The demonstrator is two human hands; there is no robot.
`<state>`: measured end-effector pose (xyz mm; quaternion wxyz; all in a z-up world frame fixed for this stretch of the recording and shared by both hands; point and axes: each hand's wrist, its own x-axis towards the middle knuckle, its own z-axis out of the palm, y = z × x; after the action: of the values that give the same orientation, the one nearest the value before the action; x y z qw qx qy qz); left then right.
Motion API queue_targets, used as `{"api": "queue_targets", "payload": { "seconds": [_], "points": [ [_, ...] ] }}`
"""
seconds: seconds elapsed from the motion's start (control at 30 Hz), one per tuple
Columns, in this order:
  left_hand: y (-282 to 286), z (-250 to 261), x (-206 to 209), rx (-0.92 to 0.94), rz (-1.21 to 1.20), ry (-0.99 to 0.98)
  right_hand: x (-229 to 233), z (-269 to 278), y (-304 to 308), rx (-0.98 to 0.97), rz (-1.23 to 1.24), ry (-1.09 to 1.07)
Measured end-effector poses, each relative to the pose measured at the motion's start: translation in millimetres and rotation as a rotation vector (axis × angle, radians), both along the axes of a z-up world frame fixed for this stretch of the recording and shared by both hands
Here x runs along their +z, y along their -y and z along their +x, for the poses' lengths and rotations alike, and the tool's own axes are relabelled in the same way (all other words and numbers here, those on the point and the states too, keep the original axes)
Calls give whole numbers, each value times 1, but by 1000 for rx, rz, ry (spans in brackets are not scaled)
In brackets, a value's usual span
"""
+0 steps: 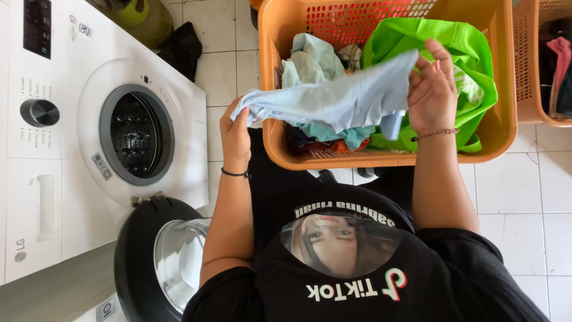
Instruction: The person sorts through various clothing items from a plastic basket and places them into a front-loading washing machine one by one.
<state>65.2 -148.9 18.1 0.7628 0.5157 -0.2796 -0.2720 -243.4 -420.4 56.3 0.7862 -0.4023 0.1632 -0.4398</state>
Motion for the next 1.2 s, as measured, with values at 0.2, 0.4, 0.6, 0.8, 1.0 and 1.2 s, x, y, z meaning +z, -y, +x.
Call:
{"api": "queue_targets", "payload": {
  "seconds": [0.2, 0.4, 0.6, 0.8, 1.0, 1.2],
  "points": [
    [2, -19, -3, -24, 42, -93, 6, 38, -45, 14, -1225, -1013],
    [-22, -41, 14, -152, 122, 143, -54, 62, -87, 226, -1163, -1266],
    [-48, -10, 12, 157, 217, 208, -41, 48, -47, -32, -554, -563],
    [-17, -45, -5, -69, -68, -170, -26, 49, -79, -131, -636, -32],
    [-8, -82, 23, -346, -54, 599, -57, 72, -125, 333, -916, -780],
    [-18, -63, -6, -79, 132, 641, 3, 41, -118, 294, -492, -108]
  ]
}}
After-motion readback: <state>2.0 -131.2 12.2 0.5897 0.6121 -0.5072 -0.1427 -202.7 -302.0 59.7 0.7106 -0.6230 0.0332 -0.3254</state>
